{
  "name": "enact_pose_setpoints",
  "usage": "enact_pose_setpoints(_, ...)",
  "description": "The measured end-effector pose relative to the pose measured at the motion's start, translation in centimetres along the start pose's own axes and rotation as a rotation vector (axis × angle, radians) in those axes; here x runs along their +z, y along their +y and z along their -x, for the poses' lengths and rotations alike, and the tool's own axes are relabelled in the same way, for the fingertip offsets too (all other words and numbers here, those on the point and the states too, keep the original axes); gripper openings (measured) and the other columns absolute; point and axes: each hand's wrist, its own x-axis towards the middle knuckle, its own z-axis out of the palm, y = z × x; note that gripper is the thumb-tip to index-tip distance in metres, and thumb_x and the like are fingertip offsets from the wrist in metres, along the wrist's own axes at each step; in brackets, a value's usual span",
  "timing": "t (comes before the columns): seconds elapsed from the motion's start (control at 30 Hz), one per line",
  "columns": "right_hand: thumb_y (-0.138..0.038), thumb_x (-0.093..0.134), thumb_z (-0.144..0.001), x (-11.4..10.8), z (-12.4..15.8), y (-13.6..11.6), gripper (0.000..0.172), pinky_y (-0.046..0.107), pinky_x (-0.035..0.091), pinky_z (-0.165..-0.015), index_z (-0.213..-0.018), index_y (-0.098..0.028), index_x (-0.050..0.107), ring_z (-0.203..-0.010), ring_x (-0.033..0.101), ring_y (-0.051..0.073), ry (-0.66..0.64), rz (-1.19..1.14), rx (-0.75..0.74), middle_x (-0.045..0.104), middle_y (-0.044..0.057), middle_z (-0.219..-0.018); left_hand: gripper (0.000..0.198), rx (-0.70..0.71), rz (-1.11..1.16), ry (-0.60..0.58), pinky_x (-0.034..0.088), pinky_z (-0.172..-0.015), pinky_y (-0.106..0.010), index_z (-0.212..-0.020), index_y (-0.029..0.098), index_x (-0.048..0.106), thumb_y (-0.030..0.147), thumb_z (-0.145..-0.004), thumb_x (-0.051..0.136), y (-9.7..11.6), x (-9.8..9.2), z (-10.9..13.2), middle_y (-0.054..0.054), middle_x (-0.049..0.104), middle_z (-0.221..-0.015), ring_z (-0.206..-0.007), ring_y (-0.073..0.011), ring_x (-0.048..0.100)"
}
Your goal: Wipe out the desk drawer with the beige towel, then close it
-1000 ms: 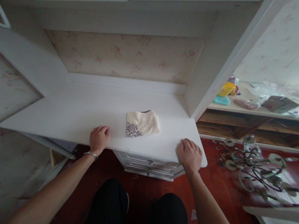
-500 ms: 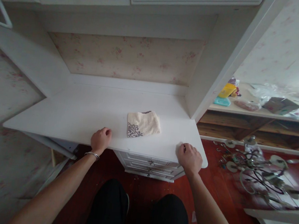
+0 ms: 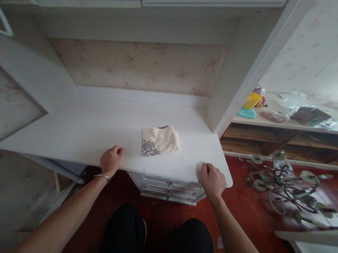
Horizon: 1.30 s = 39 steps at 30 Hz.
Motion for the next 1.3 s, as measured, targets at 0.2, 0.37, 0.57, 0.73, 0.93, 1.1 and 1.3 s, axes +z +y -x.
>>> enact_pose_setpoints(0.2,-0.047,0.041,-0.092,2.4,8.3,-3.3,0.036,0.026,0.039,-0.066,-0.075,-0.021,0.061,-0.069,0.058,0.018,-0.302,-0.461,-0.068,0.065,0.001,-0.071,0.033,-0.008,-0.009,-0.019,0.034,-0.064,-0.029,-0.088,0.019,0.068,0.034,-0.091,0.039,-0.1,0.2,-0.1,-0.01,0.067,-0.079,-0.072,-0.0229,0.06)
enact_pose_setpoints(0.37,-0.036,0.04,-0.09,6.6,12.0,-4.5,0.023,0.027,0.042,-0.072,-0.091,-0.023,0.06,-0.079,0.062,0.018,-0.499,-0.354,0.092,0.067,0.004,-0.095,0.032,0.052,0.027,-0.004,0.035,-0.065,-0.031,-0.086,0.018,0.067,0.032,-0.091,0.039,-0.3,0.1,-0.2,-0.009,0.067,-0.078,-0.073,-0.0232,0.06)
enact_pose_setpoints(0.57,-0.029,0.044,-0.089,7.3,12.0,-3.8,0.03,0.027,0.044,-0.081,-0.116,-0.022,0.055,-0.082,0.064,0.016,-0.581,-0.318,-0.004,0.055,0.009,-0.123,0.025,0.234,0.261,0.055,0.039,-0.076,-0.032,-0.083,0.018,0.065,0.03,-0.09,0.045,-1.1,-1.1,3.9,-0.008,0.066,-0.087,-0.085,-0.0222,0.058)
enact_pose_setpoints(0.73,-0.03,0.043,-0.089,7.2,10.8,-4.8,0.046,0.03,0.043,-0.088,-0.136,-0.029,0.045,-0.098,0.063,0.019,-0.692,-0.146,-0.078,0.05,0.008,-0.132,0.022,0.301,0.286,0.073,0.038,-0.093,-0.04,-0.106,0.022,0.064,0.025,-0.088,0.051,-2.1,-2.0,8.7,-0.008,0.062,-0.114,-0.106,-0.0252,0.055)
enact_pose_setpoints(0.93,-0.024,0.043,-0.086,7.8,9.6,-5.1,0.045,0.033,0.041,-0.095,-0.13,-0.024,0.053,-0.112,0.057,0.022,-0.741,-0.078,-0.138,0.049,0.008,-0.137,0.039,0.458,0.369,-0.009,0.037,-0.106,-0.042,-0.126,0.022,0.054,0.017,-0.088,0.047,-3.8,-1.7,9.4,-0.007,0.055,-0.13,-0.122,-0.0228,0.049)
enact_pose_setpoints(1.1,-0.018,0.043,-0.081,7.5,9.8,-5.0,0.046,0.035,0.044,-0.091,-0.125,-0.027,0.057,-0.107,0.059,0.024,-0.715,-0.053,-0.136,0.054,0.004,-0.132,0.038,0.406,0.522,-0.079,0.037,-0.11,-0.041,-0.126,0.02,0.054,0.018,-0.088,0.046,-4.0,-1.6,10.3,-0.008,0.046,-0.139,-0.131,-0.0221,0.041)
enact_pose_setpoints(1.3,-0.013,0.044,-0.077,7.3,10.4,-5.3,0.052,0.033,0.045,-0.089,-0.125,-0.029,0.057,-0.106,0.06,0.023,-0.658,-0.051,-0.117,0.053,0.003,-0.133,0.033,0.104,0.736,-0.175,0.042,-0.105,-0.042,-0.119,0.018,0.057,0.027,-0.089,0.048,-3.8,-1.0,13.2,-0.011,0.051,-0.13,-0.123,-0.0224,0.048)
